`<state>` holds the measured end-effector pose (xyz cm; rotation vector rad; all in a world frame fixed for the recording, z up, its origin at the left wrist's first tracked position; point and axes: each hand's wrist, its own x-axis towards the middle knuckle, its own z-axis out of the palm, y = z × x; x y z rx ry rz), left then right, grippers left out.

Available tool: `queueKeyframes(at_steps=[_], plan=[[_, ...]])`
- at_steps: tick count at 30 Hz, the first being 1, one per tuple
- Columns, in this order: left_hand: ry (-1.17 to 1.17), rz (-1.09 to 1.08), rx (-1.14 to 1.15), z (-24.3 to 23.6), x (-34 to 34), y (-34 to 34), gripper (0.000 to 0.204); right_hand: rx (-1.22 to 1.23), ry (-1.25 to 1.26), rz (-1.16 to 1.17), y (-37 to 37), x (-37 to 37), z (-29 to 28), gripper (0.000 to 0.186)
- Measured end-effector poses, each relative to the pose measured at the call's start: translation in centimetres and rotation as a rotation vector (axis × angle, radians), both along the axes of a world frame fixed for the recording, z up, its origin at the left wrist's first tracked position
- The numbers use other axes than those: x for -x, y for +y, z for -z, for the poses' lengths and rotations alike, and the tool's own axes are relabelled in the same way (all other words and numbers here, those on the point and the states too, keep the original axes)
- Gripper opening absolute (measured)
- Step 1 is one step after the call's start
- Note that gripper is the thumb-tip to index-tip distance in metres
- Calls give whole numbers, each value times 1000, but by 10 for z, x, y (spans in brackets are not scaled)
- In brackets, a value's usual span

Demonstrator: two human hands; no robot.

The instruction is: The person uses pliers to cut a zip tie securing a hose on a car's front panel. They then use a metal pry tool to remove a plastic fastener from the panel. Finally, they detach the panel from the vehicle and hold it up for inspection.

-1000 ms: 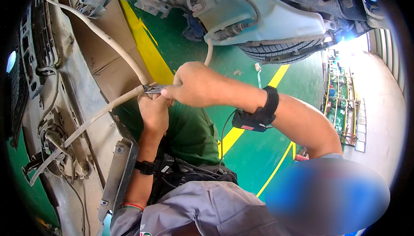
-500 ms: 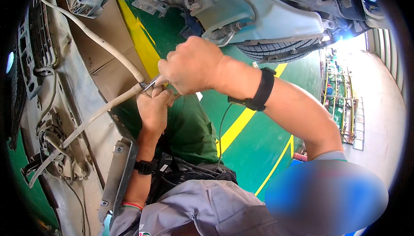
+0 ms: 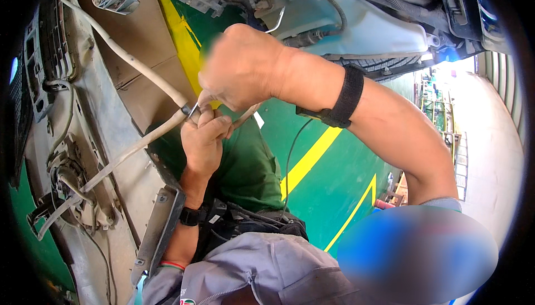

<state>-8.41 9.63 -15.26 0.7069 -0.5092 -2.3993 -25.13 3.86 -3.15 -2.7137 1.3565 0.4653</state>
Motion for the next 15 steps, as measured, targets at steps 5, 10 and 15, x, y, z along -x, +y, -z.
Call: queueKeyframes(at_steps=[5, 10, 15], plan=[[-25, -245, -96, -11, 6, 8, 10, 209, 1, 127, 27, -19, 10, 20], [-256, -408, -95, -35, 23, 19, 9, 286, 97, 214, 45, -36, 9, 21], [-275, -316, 13, -11, 25, 20, 21, 164, 15, 95, 27, -31, -1, 15]])
